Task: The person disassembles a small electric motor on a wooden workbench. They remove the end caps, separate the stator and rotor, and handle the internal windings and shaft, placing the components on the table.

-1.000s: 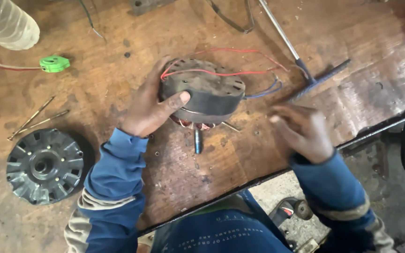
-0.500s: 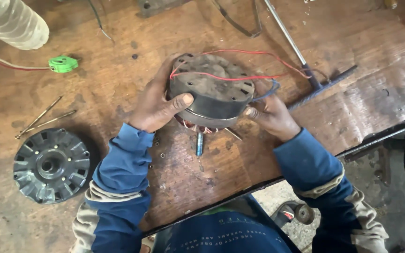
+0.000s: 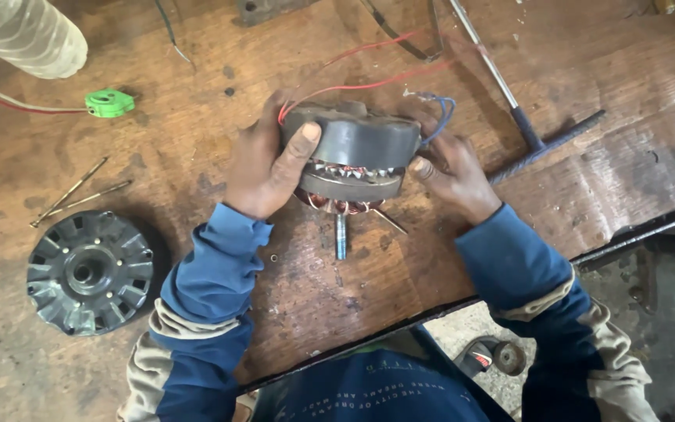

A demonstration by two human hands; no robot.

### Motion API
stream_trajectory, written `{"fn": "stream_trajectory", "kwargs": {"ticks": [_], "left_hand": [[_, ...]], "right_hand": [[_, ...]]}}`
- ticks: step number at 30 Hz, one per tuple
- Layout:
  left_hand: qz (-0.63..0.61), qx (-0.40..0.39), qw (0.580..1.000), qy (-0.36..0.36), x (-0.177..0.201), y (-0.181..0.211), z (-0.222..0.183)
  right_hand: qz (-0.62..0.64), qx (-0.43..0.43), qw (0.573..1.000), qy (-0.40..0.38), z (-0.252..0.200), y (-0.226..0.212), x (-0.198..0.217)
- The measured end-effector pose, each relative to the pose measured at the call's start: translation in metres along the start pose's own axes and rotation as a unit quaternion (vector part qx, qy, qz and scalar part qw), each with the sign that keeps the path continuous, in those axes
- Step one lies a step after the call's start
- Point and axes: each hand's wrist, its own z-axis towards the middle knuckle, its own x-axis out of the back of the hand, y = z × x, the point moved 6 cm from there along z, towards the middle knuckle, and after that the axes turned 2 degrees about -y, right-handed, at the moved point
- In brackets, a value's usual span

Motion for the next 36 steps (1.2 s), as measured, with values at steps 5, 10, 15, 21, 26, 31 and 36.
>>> {"fn": "stream_trajectory", "kwargs": {"ticks": [5, 10, 15, 21, 26, 31, 36], "left_hand": [[0.032, 0.046, 0.998, -0.007, 0.001, -0.005, -0.001], [-0.039, -0.043, 0.998, -0.016, 0.003, -0.002, -0.007], [-0.123, -0.080, 0.989, -0.019, 0.003, 0.006, -0.009], [-0.035, -0.009, 0.999, 0.033, 0.006, 0.015, -0.004], [0.027, 0.036, 0.999, 0.030, 0.009, 0.015, 0.001], [-0.058, -0.043, 0.997, 0.034, 0.011, 0.011, -0.005], [-0.224, -0.061, 0.972, 0.039, 0.009, -0.025, -0.016]], "right_hand": [[0.015, 0.080, 0.997, 0.008, -0.001, -0.016, 0.002], [0.040, 0.137, 0.990, 0.009, -0.004, -0.013, 0.002], [0.197, 0.111, 0.974, -0.033, 0.001, 0.005, -0.007], [0.170, 0.045, 0.984, -0.038, 0.003, -0.012, -0.002], [0.190, 0.067, 0.979, -0.034, 0.004, -0.009, -0.002], [0.020, 0.093, 0.995, -0.004, 0.000, 0.007, -0.001], [0.306, 0.059, 0.948, -0.065, 0.000, 0.009, -0.007]]}}
